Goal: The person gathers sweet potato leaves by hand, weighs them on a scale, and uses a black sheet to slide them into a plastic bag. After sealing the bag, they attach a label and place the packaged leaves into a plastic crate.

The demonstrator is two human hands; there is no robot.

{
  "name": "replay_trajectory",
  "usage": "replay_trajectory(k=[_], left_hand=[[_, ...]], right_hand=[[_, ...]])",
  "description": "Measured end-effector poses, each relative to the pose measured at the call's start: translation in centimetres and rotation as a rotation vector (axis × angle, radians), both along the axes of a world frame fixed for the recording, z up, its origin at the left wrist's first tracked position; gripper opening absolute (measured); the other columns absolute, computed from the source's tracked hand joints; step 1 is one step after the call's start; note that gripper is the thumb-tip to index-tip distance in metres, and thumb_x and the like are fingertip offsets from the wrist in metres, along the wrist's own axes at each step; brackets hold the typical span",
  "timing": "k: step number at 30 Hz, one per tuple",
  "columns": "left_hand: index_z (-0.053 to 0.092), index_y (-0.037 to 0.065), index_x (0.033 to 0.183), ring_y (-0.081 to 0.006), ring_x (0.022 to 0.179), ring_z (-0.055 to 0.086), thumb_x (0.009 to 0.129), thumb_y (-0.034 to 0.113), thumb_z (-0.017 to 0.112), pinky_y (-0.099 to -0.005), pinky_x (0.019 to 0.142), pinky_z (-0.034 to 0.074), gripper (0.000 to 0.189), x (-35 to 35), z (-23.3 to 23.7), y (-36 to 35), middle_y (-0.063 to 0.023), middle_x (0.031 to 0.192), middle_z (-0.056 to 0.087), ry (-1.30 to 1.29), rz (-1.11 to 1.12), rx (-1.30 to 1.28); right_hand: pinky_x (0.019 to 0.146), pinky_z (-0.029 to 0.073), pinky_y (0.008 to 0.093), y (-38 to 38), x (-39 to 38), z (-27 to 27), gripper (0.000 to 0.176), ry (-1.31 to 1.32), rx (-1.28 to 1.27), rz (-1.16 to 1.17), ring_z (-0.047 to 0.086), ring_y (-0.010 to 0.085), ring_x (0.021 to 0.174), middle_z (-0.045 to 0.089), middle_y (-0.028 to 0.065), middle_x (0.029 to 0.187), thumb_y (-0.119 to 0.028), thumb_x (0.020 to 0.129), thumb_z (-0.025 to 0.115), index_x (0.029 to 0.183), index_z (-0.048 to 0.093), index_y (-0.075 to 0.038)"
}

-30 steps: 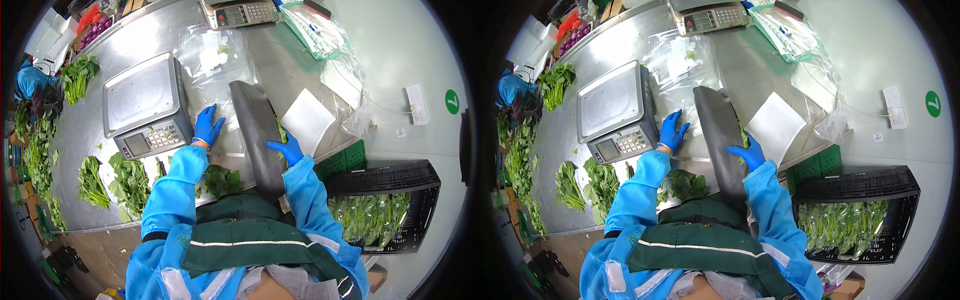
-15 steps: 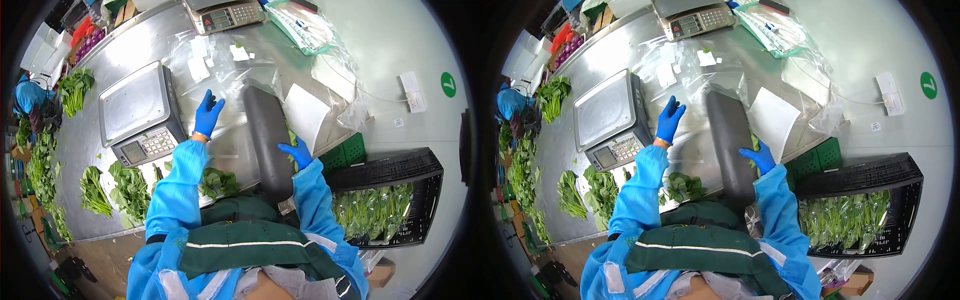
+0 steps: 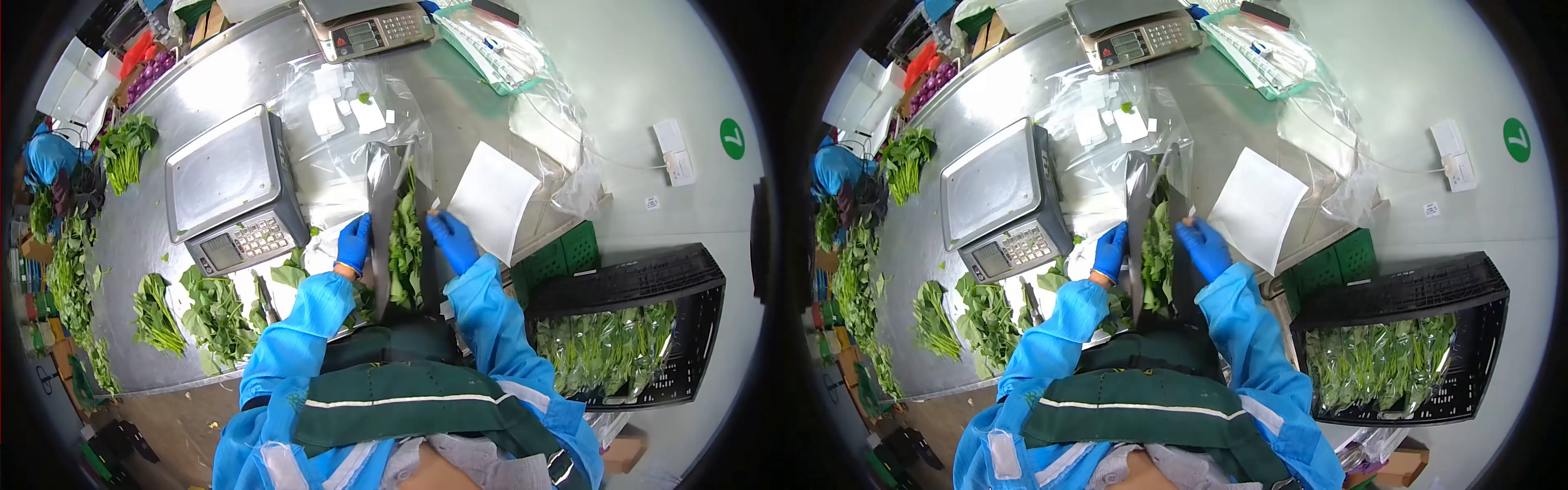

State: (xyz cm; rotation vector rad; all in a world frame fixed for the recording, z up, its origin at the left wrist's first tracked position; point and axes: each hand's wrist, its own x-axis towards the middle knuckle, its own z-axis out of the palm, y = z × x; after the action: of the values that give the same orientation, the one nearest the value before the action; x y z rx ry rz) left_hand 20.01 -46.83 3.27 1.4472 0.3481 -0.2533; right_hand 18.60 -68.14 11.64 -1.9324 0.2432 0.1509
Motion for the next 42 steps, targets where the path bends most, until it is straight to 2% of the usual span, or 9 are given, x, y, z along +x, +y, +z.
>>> replay_trajectory(k=[2,6,7,18,20,24,35,39,42], left_hand=[[0.058,-0.003,0.104,-0.0077,0.073,0.053,0.088,0.026,0.052,-0.0223,0.066,0.045,0.034,-0.4,0.2,0.5,-0.0038,0.088,0.062,0.026,0.021,-0.038],[0.056,-0.003,0.107,-0.0147,0.074,0.056,0.086,0.023,0.054,-0.0244,0.069,0.045,0.033,-1.3,0.7,0.6,-0.0097,0.089,0.062,-0.163,0.043,0.26],[0.056,-0.002,0.107,-0.0178,0.075,0.058,0.086,0.023,0.054,-0.0254,0.07,0.045,0.033,-1.2,0.8,0.5,-0.0121,0.092,0.062,-0.351,0.062,0.547],[0.057,0.0,0.085,-0.0146,0.067,0.052,0.078,0.005,0.058,-0.0263,0.065,0.043,0.008,-6.2,8.7,2.0,-0.0085,0.074,0.054,-0.38,0.093,0.396],[0.057,0.0,0.086,-0.0141,0.068,0.052,0.078,0.005,0.059,-0.0261,0.065,0.043,0.009,-9.7,8.5,2.7,-0.0084,0.074,0.054,-0.362,0.04,0.4],[0.059,0.001,0.095,-0.0084,0.07,0.05,0.078,0.003,0.058,-0.023,0.067,0.042,0.017,-8.2,11.7,1.8,-0.0021,0.076,0.055,-0.289,0.092,0.27],[0.034,-0.004,0.127,-0.0039,0.058,0.044,0.08,0.011,0.051,-0.0171,0.057,0.039,0.052,-1.4,30.7,4.2,0.0024,0.064,0.045,-0.738,0.038,-0.292],[0.017,0.006,0.136,-0.0236,0.119,0.038,0.06,0.041,0.076,-0.0346,0.096,0.034,0.103,-1.1,26.3,5.2,-0.0138,0.133,0.032,-0.568,-0.103,-0.304],[0.006,0.006,0.138,-0.0228,0.13,0.017,0.047,0.034,0.083,-0.0345,0.105,0.016,0.123,-1.7,20.5,6.0,-0.0131,0.142,0.011,-0.721,-0.45,0.053]], right_hand=[[0.053,0.042,0.0242,0.3,1.3,-2.0,0.039,-0.079,0.213,-0.339,0.049,0.0094,0.058,0.057,0.007,0.079,-0.029,0.081,0.061,0.101,0.053,0.004],[0.045,0.04,0.0231,0.3,3.0,-3.2,0.023,0.197,0.223,-0.198,0.049,0.0084,0.051,0.056,0.0042,0.064,-0.019,0.082,0.059,0.094,0.057,0.0],[0.045,0.04,0.0231,0.4,2.7,-3.6,0.023,0.193,0.227,-0.19,0.049,0.0084,0.051,0.056,0.0042,0.064,-0.019,0.082,0.059,0.094,0.057,0.0],[0.058,0.046,0.0288,-1.2,-6.8,-5.2,0.016,-0.019,-0.335,0.295,0.057,0.0159,0.064,0.061,0.0117,0.074,-0.007,0.08,0.053,0.093,0.057,0.001],[0.056,0.046,0.0288,-1.7,-10.6,-4.6,0.014,0.158,-0.018,0.207,0.058,0.0166,0.063,0.061,0.011,0.072,-0.009,0.081,0.054,0.091,0.058,0.0],[0.051,0.043,0.0242,-0.4,-8.3,2.8,0.007,0.306,0.439,0.012,0.053,0.0114,0.055,0.058,0.0063,0.071,-0.006,0.083,0.053,0.087,0.056,-0.001],[0.069,0.044,0.0263,-0.9,-2.4,22.9,0.016,-0.402,0.918,-0.048,0.054,0.0152,0.076,0.058,0.0089,0.084,0.0,0.083,0.044,0.096,0.054,0.001],[0.061,0.047,0.0271,-0.8,-2.2,19.2,0.011,-0.27,0.665,-0.03,0.057,0.0157,0.066,0.057,0.0071,0.082,-0.003,0.084,0.049,0.093,0.055,0.001],[0.055,0.047,0.0256,-1.0,-2.1,18.8,0.009,-0.205,0.632,-0.002,0.055,0.0145,0.059,0.058,0.0073,0.08,-0.003,0.083,0.052,0.091,0.055,0.001]])
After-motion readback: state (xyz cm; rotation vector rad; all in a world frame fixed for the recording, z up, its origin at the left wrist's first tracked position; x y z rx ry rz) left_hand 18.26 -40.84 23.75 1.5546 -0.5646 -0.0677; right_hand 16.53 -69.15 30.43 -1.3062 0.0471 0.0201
